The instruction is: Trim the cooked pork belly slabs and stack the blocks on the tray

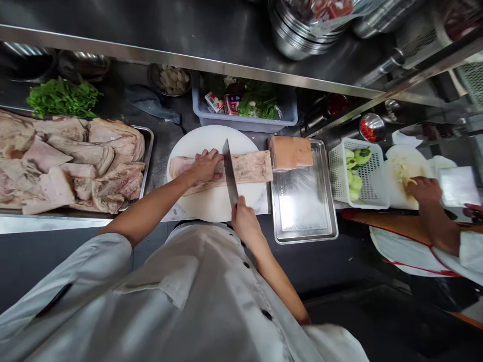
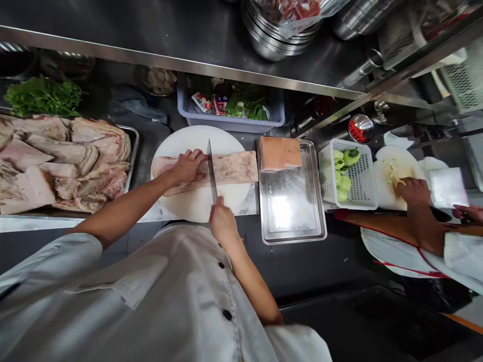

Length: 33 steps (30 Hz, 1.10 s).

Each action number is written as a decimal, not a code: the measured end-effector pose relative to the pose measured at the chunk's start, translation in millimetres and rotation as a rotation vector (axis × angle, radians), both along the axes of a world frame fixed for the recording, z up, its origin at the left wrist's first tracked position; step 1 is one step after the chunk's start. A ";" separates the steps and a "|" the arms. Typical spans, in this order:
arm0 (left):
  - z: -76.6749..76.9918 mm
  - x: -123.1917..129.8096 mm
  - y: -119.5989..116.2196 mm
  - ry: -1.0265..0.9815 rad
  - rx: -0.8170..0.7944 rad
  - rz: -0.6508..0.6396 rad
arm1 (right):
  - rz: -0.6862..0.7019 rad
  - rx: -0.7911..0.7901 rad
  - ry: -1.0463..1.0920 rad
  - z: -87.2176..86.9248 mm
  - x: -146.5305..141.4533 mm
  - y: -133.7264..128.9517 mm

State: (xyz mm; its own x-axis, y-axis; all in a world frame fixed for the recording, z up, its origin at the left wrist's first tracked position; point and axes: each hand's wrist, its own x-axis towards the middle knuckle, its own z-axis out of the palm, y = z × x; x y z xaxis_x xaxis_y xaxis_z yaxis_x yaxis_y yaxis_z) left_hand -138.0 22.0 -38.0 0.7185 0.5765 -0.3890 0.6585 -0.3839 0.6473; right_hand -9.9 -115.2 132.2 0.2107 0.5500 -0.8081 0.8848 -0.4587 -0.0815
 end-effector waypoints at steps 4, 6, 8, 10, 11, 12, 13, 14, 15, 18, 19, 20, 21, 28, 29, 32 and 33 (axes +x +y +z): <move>3.0 1.8 -0.4 0.031 0.000 -0.011 | 0.007 -0.015 -0.005 -14.5 1.0 9.6; 2.2 2.4 -1.5 0.028 0.025 -0.006 | 0.019 0.060 0.000 -40.4 0.8 35.2; 1.2 1.9 -2.2 0.028 0.042 -0.005 | 0.020 0.100 0.001 -56.8 0.3 47.7; 1.0 0.7 -1.7 0.031 0.033 -0.004 | 0.014 0.070 -0.002 -53.3 -0.2 33.3; 1.2 0.1 -1.0 0.030 0.020 -0.004 | 0.011 0.032 -0.007 -45.5 -0.4 17.5; 1.7 -0.4 -0.1 0.028 0.004 -0.007 | 0.011 -0.007 -0.007 -36.3 -0.7 -0.7; 2.3 -0.6 0.9 0.025 -0.011 -0.014 | 0.009 -0.045 -0.017 -28.0 -1.2 -17.9; 3.1 -0.7 1.9 0.025 -0.024 -0.022 | 0.006 -0.068 -0.025 -22.8 -2.1 -31.2; 4.0 -0.5 2.9 0.028 -0.031 -0.026 | 0.002 -0.082 -0.029 -22.1 -3.6 -38.3; 5.9 -0.1 5.7 0.042 -0.038 -0.024 | -0.007 -0.031 -0.019 -48.3 -8.3 -18.0; 5.9 -0.2 7.1 0.046 -0.037 -0.023 | -0.005 0.012 -0.008 -62.7 -8.5 -1.4; 5.3 -0.7 9.1 0.050 -0.036 -0.025 | 0.002 0.060 0.010 -76.9 -7.6 16.3; 4.1 -1.3 12.1 0.049 -0.038 -0.029 | 0.004 0.105 0.025 -89.1 -5.4 32.7; -22.0 -8.1 60.7 0.210 -0.186 -0.076 | -0.044 0.095 0.064 -76.4 7.2 14.7; -25.3 -9.1 67.4 0.238 -0.219 -0.099 | -0.045 0.065 0.068 -66.0 8.3 -2.1; -28.2 -13.3 78.0 0.193 -0.426 -0.118 | -0.028 -0.017 0.075 -37.8 17.1 -47.7; -26.8 -15.4 78.0 0.167 -0.538 -0.103 | -0.019 -0.032 0.078 -31.0 22.1 -58.9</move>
State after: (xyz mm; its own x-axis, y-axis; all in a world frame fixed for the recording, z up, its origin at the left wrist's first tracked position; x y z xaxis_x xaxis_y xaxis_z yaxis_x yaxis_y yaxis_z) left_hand -153.4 100.0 -64.8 0.6640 0.1962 -0.7216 0.7454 -0.0961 0.6597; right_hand 12.2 -174.1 101.2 0.1567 0.5202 -0.8395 0.8674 -0.4789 -0.1349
